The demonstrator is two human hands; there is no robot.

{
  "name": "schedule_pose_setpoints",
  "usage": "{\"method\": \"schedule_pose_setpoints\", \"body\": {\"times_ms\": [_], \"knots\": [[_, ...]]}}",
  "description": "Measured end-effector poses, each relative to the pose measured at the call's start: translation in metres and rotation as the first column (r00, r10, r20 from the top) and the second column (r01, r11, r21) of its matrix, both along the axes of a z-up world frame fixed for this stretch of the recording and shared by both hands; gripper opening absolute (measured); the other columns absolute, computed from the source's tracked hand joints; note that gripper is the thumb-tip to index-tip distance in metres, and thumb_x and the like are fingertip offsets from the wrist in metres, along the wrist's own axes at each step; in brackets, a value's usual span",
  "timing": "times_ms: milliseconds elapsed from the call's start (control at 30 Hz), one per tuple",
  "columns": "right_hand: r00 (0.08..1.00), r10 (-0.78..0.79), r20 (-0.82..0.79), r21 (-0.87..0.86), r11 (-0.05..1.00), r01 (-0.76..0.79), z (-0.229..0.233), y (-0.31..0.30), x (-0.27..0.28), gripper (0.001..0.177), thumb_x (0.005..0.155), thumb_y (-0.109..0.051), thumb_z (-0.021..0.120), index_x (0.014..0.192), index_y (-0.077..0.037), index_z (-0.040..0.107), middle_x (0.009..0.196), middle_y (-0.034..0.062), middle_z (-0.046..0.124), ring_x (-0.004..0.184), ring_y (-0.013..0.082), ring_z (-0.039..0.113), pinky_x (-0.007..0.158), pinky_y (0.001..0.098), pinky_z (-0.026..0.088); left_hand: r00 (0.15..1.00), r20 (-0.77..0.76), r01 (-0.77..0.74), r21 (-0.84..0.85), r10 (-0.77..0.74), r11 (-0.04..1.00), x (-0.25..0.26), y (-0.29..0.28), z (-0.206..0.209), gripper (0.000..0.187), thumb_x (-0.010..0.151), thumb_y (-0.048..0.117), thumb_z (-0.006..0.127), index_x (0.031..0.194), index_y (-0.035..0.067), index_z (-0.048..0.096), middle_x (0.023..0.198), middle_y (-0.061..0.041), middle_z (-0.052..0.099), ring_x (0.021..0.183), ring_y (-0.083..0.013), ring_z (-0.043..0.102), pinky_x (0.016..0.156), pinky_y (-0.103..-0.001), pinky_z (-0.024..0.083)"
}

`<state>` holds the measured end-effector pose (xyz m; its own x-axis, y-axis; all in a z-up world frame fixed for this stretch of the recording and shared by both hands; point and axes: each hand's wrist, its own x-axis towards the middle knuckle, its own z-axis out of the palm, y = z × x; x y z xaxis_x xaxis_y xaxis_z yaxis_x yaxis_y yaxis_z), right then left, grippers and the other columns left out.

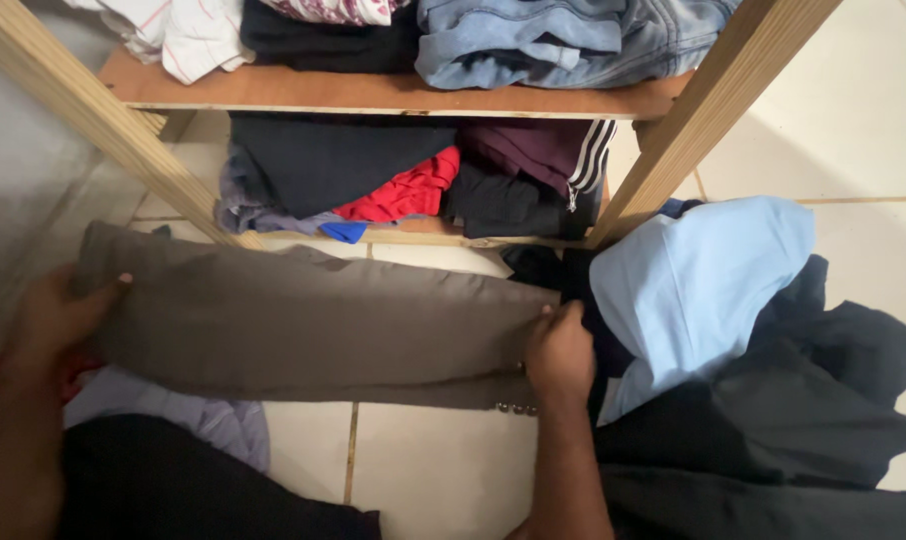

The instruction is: The person folds several garments on the floor in front of a wooden shelf. They fold a gray pair of pants, a light blue pair of shorts, and a black pair of pants, placing each folded item onto the shelf.

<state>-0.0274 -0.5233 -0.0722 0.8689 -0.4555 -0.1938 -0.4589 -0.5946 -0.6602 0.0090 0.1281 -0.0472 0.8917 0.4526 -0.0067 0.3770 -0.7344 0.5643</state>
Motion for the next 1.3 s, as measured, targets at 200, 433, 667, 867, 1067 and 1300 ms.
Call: {"method": "schedule_pose_setpoints", "body": {"times_ms": [200, 433, 667, 867, 1067, 1300], "knots": [[0.936, 0.351, 0.017, -0.052, 0.935, -0.35, -0.048, -0.015, 0.008, 0.051, 0.089, -0.044, 0.07, 0.105, 0.004, 0.065, 0.101, 0.0311, 0.069, 0.099, 0.0493, 0.067, 0.084, 0.053, 0.056, 0.997, 0.073, 0.021, -0.004, -0.02, 1.0, -0.003, -0.008, 0.006, 0.056, 0.091, 0.039, 0.081, 0.127, -0.002, 0.071, 0.112, -0.024, 0.075, 0.098, -0.0342, 0.073, 0.084, -0.046, 0.057], [0.841, 0.341, -0.42, 0.413, 0.897, -0.158, -0.051, -0.035, -0.002, 0.029, 0.09, -0.02, 0.072, 0.088, 0.008, 0.077, 0.083, 0.0247, 0.077, 0.07, 0.0342, 0.07, 0.065, 0.0454, 0.055, 0.998, 0.058, 0.017, 0.008, -0.017, 1.0, -0.001, -0.009, 0.004, 0.053, 0.092, 0.038, 0.082, 0.126, -0.002, 0.072, 0.11, -0.024, 0.075, 0.096, -0.0338, 0.073, 0.083, -0.046, 0.056], [0.669, 0.428, -0.607, 0.107, 0.879, -0.465, -0.059, -0.017, -0.003, 0.025, 0.085, -0.023, 0.077, 0.092, 0.001, 0.078, 0.088, 0.0197, 0.077, 0.074, 0.0316, 0.073, 0.07, 0.0431, 0.059, 0.994, 0.094, 0.049, 0.033, -0.052, 0.998, -0.003, -0.017, 0.007, 0.048, 0.093, 0.033, 0.081, 0.125, -0.001, 0.073, 0.11, -0.023, 0.075, 0.098, -0.0328, 0.073, 0.085, -0.045, 0.056], [0.862, 0.193, -0.469, 0.074, 0.981, -0.179, -0.061, -0.005, -0.007, 0.028, 0.084, -0.025, 0.078, 0.095, 0.0, 0.078, 0.091, 0.0197, 0.077, 0.079, 0.0319, 0.074, 0.073, 0.0429, 0.059, 0.998, 0.044, 0.051, -0.023, -0.05, 0.998, 0.006, -0.01, 0.0, 0.05, 0.093, 0.034, 0.08, 0.128, -0.001, 0.07, 0.11, -0.023, 0.073, 0.096, -0.0342, 0.072, 0.079, -0.047, 0.057], [0.903, 0.086, -0.42, 0.126, 0.991, -0.036, -0.055, 0.003, -0.018, 0.032, 0.082, -0.028, 0.079, 0.099, -0.001, 0.078, 0.095, 0.0198, 0.077, 0.084, 0.0322, 0.074, 0.076, 0.0427, 0.06, 0.99, 0.084, 0.103, 0.096, -0.111, 0.99, -0.001, -0.003, -0.004, 0.051, 0.092, 0.036, 0.082, 0.124, -0.003, 0.072, 0.108, -0.023, 0.074, 0.095, -0.0338, 0.071, 0.082, -0.046, 0.055], [0.919, 0.042, -0.392, 0.166, 0.986, 0.026, -0.052, 0.012, -0.015, 0.037, 0.08, -0.031, 0.081, 0.102, -0.002, 0.077, 0.1, 0.0198, 0.077, 0.089, 0.0325, 0.075, 0.079, 0.0424, 0.061, 0.984, 0.139, 0.101, 0.095, -0.113, 0.99, -0.002, -0.018, 0.005, 0.05, 0.09, 0.036, 0.081, 0.122, -0.001, 0.073, 0.103, -0.022, 0.075, 0.093, -0.0307, 0.073, 0.082, -0.044, 0.055]]}}
